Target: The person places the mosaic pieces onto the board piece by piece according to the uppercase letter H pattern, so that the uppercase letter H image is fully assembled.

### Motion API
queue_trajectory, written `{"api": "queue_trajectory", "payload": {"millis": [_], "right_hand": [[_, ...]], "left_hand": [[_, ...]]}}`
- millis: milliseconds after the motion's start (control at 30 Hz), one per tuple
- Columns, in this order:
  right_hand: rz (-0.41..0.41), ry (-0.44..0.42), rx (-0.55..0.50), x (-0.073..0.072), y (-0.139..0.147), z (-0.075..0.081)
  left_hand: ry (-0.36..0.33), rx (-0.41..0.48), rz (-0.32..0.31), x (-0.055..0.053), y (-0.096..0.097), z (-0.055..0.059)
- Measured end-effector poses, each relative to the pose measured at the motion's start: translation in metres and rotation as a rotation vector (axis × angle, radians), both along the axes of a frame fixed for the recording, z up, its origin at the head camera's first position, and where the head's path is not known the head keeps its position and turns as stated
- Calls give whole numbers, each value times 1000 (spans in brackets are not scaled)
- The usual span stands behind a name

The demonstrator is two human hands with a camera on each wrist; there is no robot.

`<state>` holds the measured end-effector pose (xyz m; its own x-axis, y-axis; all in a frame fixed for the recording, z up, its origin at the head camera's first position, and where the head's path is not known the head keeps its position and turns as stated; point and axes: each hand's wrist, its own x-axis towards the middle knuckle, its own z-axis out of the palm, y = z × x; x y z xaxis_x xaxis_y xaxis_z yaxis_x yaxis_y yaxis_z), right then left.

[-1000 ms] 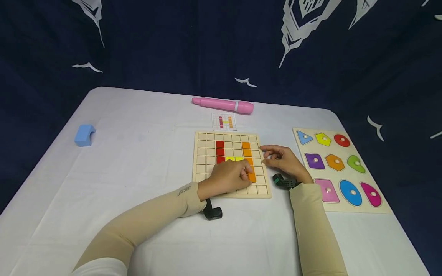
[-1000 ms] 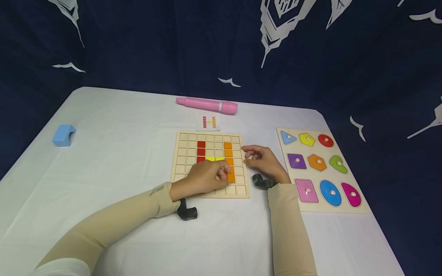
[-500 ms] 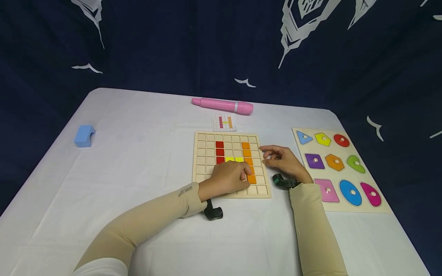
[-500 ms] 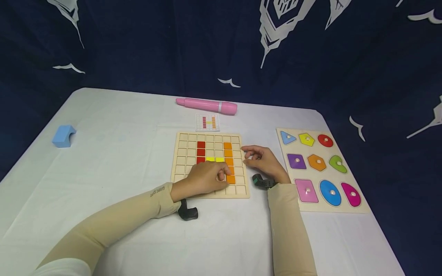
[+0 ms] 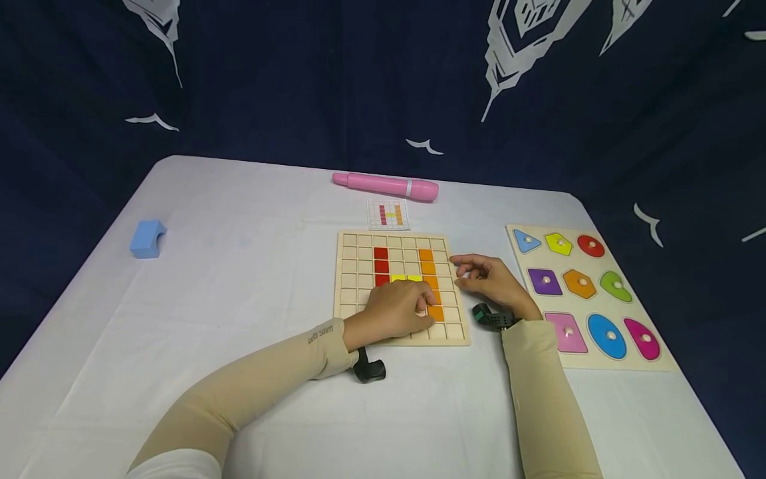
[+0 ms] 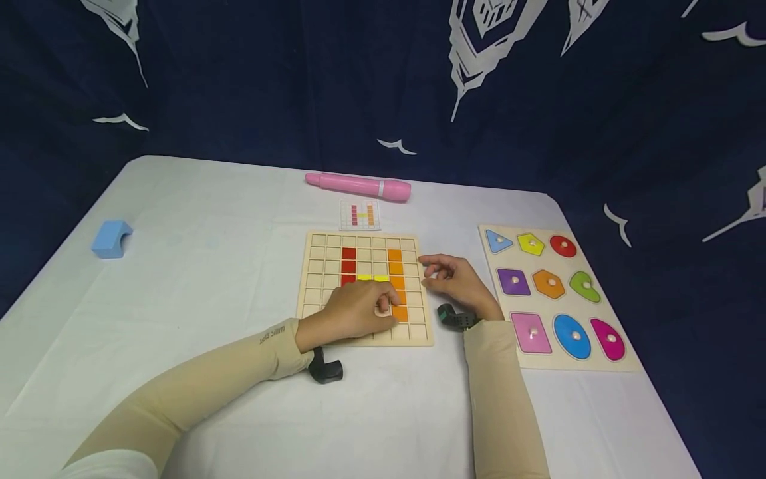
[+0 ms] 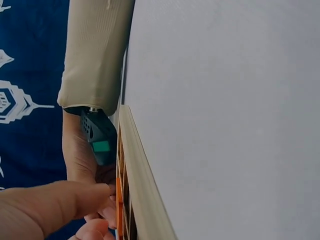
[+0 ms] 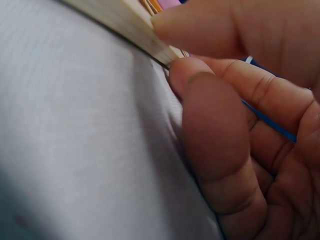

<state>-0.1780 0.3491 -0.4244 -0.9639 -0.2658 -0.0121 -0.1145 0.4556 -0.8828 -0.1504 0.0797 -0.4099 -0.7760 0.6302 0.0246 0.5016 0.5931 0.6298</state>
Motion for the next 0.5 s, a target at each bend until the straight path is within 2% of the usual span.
{"api": "queue_trajectory", "payload": {"millis": [267, 400, 500], "right_hand": [[-19, -39, 20, 1, 7, -2], [-29, -52, 40, 5, 9, -4], [-40, -60, 58, 9, 9, -2]], "left_hand": [[-20, 39, -13, 0, -10, 6], [-25, 71, -10, -5, -26, 9], [-24, 113, 6, -10, -45, 14]]}}
